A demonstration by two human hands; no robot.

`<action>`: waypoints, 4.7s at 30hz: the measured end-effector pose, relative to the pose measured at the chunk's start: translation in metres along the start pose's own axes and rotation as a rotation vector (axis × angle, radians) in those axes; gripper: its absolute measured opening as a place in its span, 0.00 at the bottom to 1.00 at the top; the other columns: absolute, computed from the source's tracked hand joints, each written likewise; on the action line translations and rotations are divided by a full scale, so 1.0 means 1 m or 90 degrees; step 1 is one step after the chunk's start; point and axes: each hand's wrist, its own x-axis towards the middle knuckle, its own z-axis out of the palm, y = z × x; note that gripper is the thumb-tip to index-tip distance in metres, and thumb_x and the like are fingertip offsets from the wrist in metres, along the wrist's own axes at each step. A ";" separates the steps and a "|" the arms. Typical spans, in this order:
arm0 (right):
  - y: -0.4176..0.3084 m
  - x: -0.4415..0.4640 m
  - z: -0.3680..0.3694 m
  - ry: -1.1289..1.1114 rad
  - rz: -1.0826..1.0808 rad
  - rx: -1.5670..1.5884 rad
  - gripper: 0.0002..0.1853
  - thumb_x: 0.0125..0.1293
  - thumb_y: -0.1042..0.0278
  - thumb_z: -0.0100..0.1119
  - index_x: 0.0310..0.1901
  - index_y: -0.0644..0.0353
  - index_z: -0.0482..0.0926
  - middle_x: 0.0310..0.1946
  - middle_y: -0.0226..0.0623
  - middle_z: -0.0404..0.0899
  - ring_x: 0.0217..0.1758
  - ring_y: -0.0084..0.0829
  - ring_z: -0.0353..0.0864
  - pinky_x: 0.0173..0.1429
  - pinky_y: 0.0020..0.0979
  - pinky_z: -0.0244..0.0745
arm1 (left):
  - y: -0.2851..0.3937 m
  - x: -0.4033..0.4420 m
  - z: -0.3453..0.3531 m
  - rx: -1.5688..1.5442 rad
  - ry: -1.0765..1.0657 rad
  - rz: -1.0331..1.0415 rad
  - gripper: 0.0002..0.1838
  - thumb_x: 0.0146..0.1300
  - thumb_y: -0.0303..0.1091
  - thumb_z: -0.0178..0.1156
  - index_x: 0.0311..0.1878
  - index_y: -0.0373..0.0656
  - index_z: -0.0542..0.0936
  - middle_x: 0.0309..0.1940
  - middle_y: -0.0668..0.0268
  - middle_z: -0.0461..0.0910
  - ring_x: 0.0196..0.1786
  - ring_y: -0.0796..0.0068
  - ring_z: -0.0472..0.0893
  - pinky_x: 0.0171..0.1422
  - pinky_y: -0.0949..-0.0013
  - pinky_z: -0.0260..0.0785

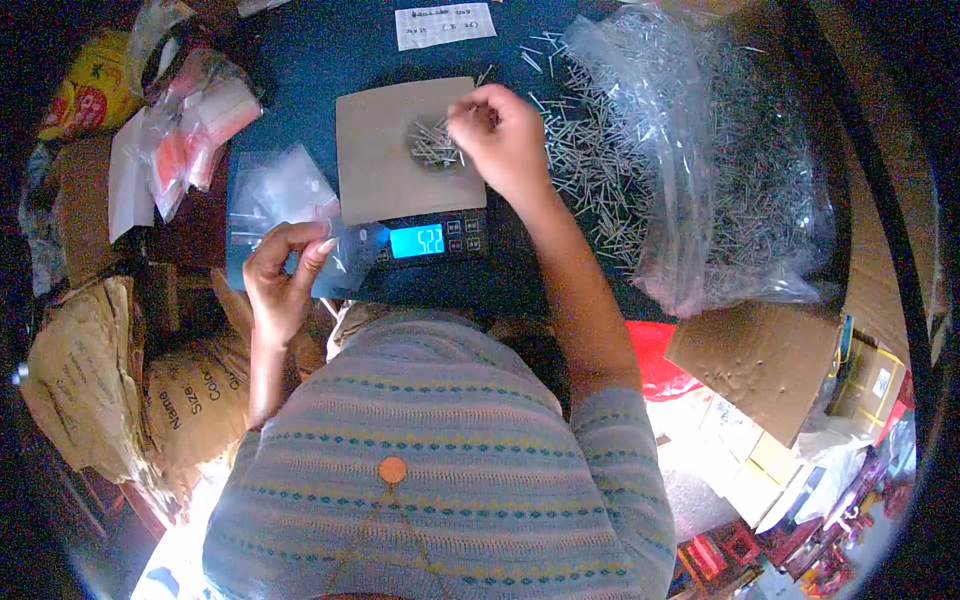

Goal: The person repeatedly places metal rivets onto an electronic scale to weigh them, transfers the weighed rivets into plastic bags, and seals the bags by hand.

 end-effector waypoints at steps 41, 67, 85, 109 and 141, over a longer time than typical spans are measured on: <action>0.011 -0.027 0.003 -0.151 -0.170 -0.460 0.47 0.40 0.50 0.76 0.60 0.57 0.61 0.54 0.47 0.71 0.61 0.47 0.68 0.63 0.50 0.57 | 0.004 0.025 0.000 0.063 -0.025 0.162 0.07 0.48 0.22 0.66 0.25 0.37 0.75 0.44 0.59 0.77 0.36 0.69 0.76 0.40 0.68 0.69; -0.078 0.011 0.015 -0.279 -0.147 -0.021 0.22 0.39 0.78 0.55 0.42 0.62 0.71 0.38 0.32 0.73 0.42 0.28 0.74 0.51 0.27 0.68 | 0.014 0.041 0.020 0.159 -0.119 0.242 0.12 0.48 0.20 0.63 0.38 0.40 0.79 0.35 0.60 0.73 0.37 0.62 0.78 0.39 0.65 0.72; -0.104 0.011 -0.005 -0.379 -0.267 -0.231 0.27 0.40 0.81 0.62 0.48 0.58 0.72 0.50 0.38 0.72 0.54 0.39 0.74 0.58 0.35 0.70 | 0.006 0.042 0.034 0.125 -0.060 0.234 0.11 0.46 0.16 0.62 0.35 0.39 0.80 0.34 0.59 0.70 0.36 0.62 0.76 0.37 0.65 0.71; -0.094 -0.031 -0.005 -0.249 -0.366 -0.265 0.07 0.50 0.71 0.67 0.28 0.53 0.76 0.25 0.27 0.76 0.32 0.28 0.76 0.47 0.33 0.61 | 0.027 0.028 0.019 -0.125 -0.115 0.081 0.12 0.49 0.18 0.62 0.39 0.35 0.79 0.37 0.60 0.80 0.41 0.72 0.81 0.46 0.72 0.72; -0.001 -0.055 -0.110 -0.030 0.053 -0.677 0.29 0.53 0.52 0.67 0.53 0.59 0.72 0.49 0.53 0.71 0.52 0.50 0.72 0.53 0.42 0.71 | -0.030 -0.025 -0.096 -0.003 -0.321 -0.344 0.08 0.51 0.22 0.67 0.23 0.36 0.77 0.30 0.58 0.83 0.33 0.76 0.81 0.38 0.72 0.72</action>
